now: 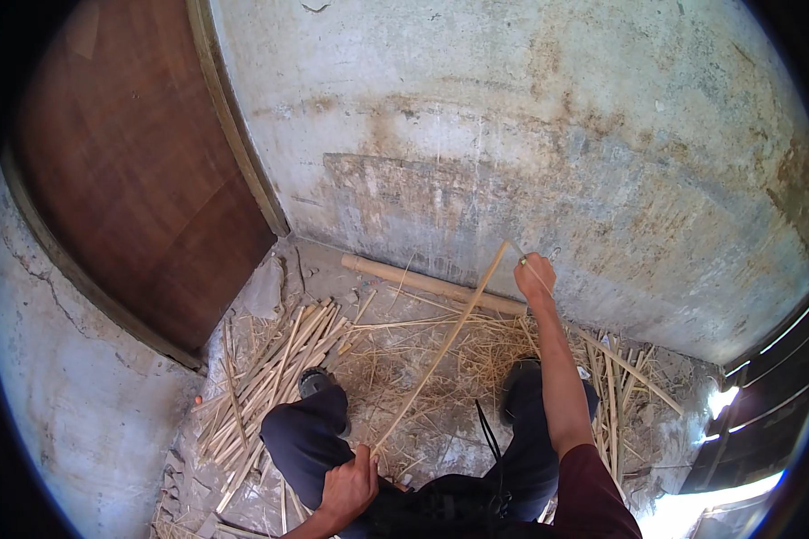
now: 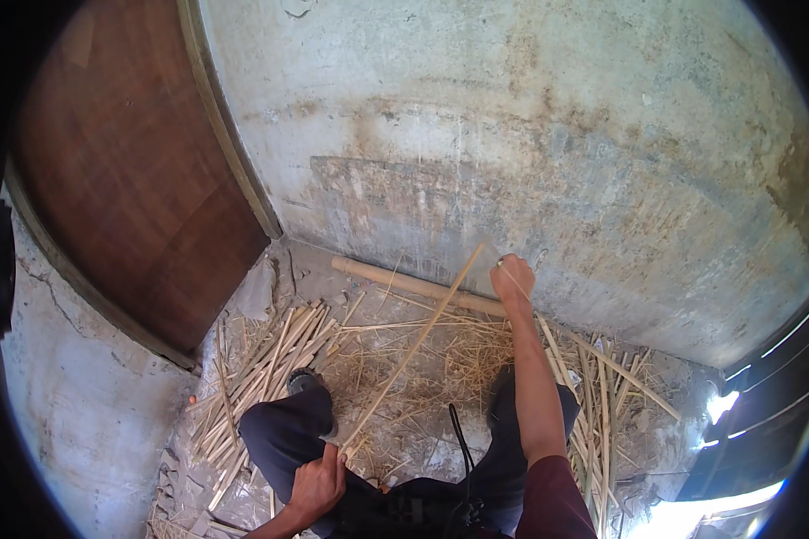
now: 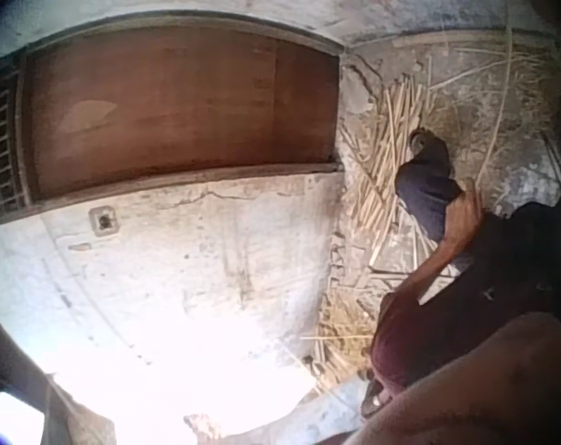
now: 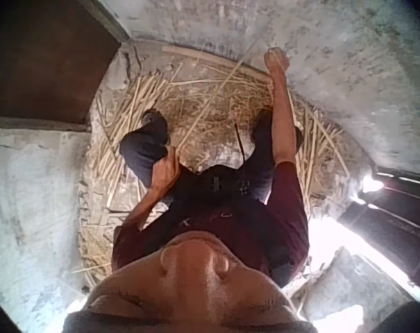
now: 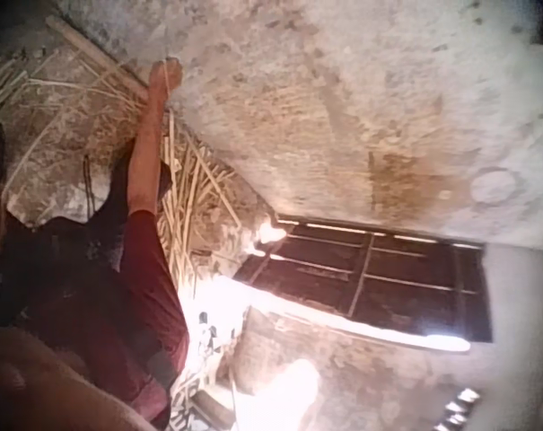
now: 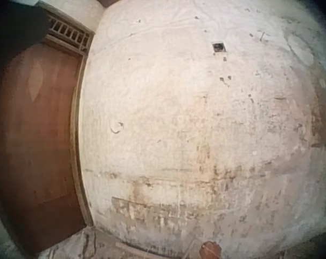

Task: The person is sitting on the floor and stripping thin layers of wood from a long bamboo pole using a small knife.

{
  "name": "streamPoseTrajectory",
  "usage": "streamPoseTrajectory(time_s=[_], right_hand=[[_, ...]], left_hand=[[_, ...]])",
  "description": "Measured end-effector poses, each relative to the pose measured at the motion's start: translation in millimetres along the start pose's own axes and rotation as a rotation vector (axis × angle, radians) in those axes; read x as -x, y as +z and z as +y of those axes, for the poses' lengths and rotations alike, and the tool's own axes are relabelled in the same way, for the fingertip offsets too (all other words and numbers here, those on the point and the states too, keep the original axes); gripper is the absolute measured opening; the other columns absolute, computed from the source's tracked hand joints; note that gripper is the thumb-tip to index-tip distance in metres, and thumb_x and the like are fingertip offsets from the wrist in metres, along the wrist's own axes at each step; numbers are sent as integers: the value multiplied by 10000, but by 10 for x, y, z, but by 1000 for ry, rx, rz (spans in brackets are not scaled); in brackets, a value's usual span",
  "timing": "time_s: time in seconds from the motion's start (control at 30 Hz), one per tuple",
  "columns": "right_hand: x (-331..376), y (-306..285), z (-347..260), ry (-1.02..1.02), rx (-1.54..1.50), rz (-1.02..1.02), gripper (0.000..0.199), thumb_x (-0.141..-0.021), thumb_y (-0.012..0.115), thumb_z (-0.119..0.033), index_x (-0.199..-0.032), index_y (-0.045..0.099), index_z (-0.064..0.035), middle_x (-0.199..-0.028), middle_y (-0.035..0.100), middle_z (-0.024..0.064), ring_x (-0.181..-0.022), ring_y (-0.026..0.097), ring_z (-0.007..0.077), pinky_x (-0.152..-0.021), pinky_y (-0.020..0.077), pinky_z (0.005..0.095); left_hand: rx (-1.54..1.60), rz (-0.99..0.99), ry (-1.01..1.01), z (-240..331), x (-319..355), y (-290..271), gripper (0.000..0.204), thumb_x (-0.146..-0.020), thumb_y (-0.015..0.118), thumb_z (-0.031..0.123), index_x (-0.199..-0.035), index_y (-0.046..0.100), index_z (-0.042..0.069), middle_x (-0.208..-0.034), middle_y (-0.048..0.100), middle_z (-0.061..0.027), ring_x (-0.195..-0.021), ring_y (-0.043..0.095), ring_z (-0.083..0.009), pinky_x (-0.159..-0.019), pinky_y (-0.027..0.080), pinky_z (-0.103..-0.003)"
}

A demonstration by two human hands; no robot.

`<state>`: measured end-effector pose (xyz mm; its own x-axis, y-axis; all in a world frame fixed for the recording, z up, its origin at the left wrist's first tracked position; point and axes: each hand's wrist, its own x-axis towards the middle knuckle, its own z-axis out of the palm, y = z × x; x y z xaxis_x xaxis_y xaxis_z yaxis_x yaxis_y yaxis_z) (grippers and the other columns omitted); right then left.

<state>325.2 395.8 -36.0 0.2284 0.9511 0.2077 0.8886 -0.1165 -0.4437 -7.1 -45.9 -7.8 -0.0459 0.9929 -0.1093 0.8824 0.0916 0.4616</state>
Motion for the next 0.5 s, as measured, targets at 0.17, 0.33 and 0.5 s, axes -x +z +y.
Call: streamPoseTrajectory(time_s=[0.17,0.33,0.5], right_hand=[[-224,721,779,98,10,-132,295,-894,649,-212,-1008,802,12,-1063,781,271,-1035,757,480,-888,605,552],[-144,1332,1081,-24,351,-1347,370,-914,647,-210,-1199,791,-24,-947,789,150,-641,635,183,-566,496,404],[29,1024,311,18,-258,-1172,328,-992,632,-229,-1222,756,-29,-871,755,88,-596,535,138,-523,438,337]], left_hand=[[7,-16,-38,-79,36,-53,209,-1103,541,260,-1089,501,56,-697,682,-267,-661,688,-518,-606,547,-640],[125,53,-67,-332,-160,-60,222,-1111,525,256,-1077,540,37,-727,674,-314,-717,660,-569,-679,518,-680],[238,43,-173,-446,-231,-278,279,-1133,495,271,-1043,575,19,-778,695,-273,-800,694,-509,-723,511,-597]])
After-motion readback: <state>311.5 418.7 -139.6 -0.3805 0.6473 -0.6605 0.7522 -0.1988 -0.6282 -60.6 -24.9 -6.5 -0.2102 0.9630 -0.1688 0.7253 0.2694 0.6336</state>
